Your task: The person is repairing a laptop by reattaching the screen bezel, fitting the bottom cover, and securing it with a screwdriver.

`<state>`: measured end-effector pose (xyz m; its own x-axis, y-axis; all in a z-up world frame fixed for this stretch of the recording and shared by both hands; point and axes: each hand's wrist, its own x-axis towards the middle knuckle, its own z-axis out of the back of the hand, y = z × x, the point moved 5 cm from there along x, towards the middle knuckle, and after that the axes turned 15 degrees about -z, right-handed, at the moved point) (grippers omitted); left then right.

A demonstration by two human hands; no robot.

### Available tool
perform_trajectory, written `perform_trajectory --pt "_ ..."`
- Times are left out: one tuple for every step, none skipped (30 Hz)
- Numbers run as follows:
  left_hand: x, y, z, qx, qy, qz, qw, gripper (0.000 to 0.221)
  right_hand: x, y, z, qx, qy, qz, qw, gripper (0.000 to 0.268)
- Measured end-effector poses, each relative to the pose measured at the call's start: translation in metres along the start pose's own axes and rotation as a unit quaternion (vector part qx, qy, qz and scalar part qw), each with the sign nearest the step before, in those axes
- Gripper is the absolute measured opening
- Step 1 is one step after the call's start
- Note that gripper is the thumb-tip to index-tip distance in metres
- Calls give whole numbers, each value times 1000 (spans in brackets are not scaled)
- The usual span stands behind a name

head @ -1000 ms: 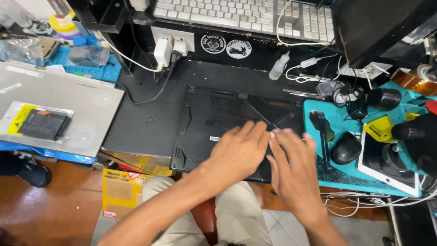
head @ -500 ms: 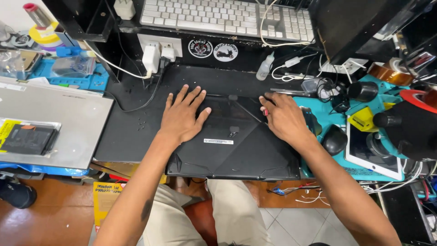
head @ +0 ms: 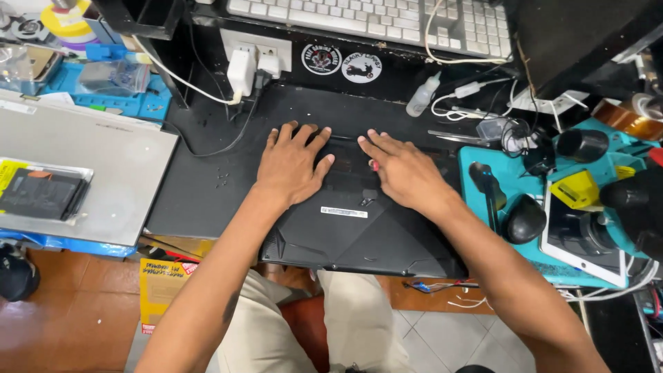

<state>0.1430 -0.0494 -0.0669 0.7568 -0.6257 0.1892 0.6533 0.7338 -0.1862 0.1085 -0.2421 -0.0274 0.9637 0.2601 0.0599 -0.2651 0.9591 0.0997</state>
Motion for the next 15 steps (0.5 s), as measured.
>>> perform_trajectory --pt "1 0 -1 1 -1 4 1000 56 9 -4 -9 0 0 4 1000 53" --pt "2 1 -2 -2 2 3 1000 55 16 -8 -17 -8 -19 6 1000 50" --pt "4 1 -4 -5 5 3 1000 55 24 -11 -26 -15 -39 8 999 48" --pt "3 0 -4 -6 6 4 1000 55 23 -10 -21 -15 -37 8 999 48" --pt "2 -1 -3 -11 1 5 1000 55 22 -10 -16 16 -18 5 1000 47" --pt "1 -2 -1 -15 -5 5 1000 54 20 -10 -11 46 -1 2 999 46" --pt "1 -3 1 -16 -6 5 1000 54 18 -8 -2 45 -1 1 999 46" --pt "-3 -4 4 -32 -10 10 999 55 15 -5 4 75 23 -3 997 46" --pt "-6 -4 8 -49 -14 15 999 57 12 -2 10 104 46 -7 993 46" --pt "-10 -5 13 -45 -16 13 999 57 5 -12 11 105 42 -7 994 46" --pt "-15 -5 17 -60 -11 18 998 60 0 -27 12 71 29 -50 996 46" --pt "-22 -7 18 -80 -7 28 996 64 -6 -42 11 35 21 -89 995 46" --pt "-33 -12 21 -81 -8 30 996 64 -21 -57 9 33 21 -88 995 46" --pt "-46 -15 26 -80 2 36 996 64 -30 -76 7 -6 21 -135 991 48" --pt "-58 -18 32 -79 13 43 996 63 -40 -94 6 -45 20 -183 982 50"
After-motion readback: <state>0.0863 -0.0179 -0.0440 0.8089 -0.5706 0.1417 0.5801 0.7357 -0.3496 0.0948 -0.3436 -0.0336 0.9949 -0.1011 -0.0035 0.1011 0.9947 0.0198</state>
